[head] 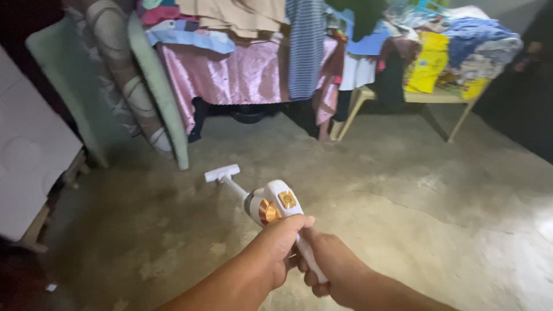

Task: The person is vacuuming the concrete floor of a room using a handheld cordless vacuum cleaner.

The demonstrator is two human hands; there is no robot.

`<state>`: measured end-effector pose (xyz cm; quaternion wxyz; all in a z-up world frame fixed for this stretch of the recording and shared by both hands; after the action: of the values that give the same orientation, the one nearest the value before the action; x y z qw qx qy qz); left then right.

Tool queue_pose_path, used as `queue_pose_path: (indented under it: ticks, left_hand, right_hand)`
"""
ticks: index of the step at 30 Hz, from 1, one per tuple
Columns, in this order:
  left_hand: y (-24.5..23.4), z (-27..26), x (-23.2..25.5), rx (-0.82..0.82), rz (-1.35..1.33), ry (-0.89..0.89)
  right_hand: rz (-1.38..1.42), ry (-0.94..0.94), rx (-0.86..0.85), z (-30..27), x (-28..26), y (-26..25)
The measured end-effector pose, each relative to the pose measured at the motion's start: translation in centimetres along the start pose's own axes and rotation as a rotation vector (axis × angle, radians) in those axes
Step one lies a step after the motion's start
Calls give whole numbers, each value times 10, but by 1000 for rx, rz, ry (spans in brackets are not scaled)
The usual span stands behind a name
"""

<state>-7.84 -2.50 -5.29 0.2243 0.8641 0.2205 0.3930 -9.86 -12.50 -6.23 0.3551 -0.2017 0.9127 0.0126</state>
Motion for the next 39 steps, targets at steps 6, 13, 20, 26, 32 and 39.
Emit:
queue_pose_path:
  ticks: [6, 13, 20, 26, 32, 39]
  left_hand:
    - [-47, 11, 93, 72, 40, 32]
    - [-115, 38, 206, 92, 73, 77]
    - [-182, 57, 293, 156, 20, 131]
    - [-197, 37, 325, 194, -21, 119]
    - [-196, 64, 282, 166, 131, -57]
    - [-141, 72, 191, 68, 274, -202]
  right_hand:
    - [19, 18, -7, 49, -107, 59]
    - [33, 30, 1, 129, -202, 128]
    - [-59, -130, -76, 185, -283, 196]
    - [66, -181, -198, 188, -319, 247]
    - [-165, -22, 54, 180, -274, 217]
    - [-106, 102, 100, 142, -180, 144]
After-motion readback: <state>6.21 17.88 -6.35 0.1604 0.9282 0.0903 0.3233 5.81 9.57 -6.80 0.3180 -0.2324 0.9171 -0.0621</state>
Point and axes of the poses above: each hand's wrist, its own z-axis towards the middle knuckle, its own y-axis out of the palm, x = y × z, the point moved 9 cm from there along z, towards the middle knuckle, and after that the axes turned 15 degrees about -z, right-handed, at the moved point
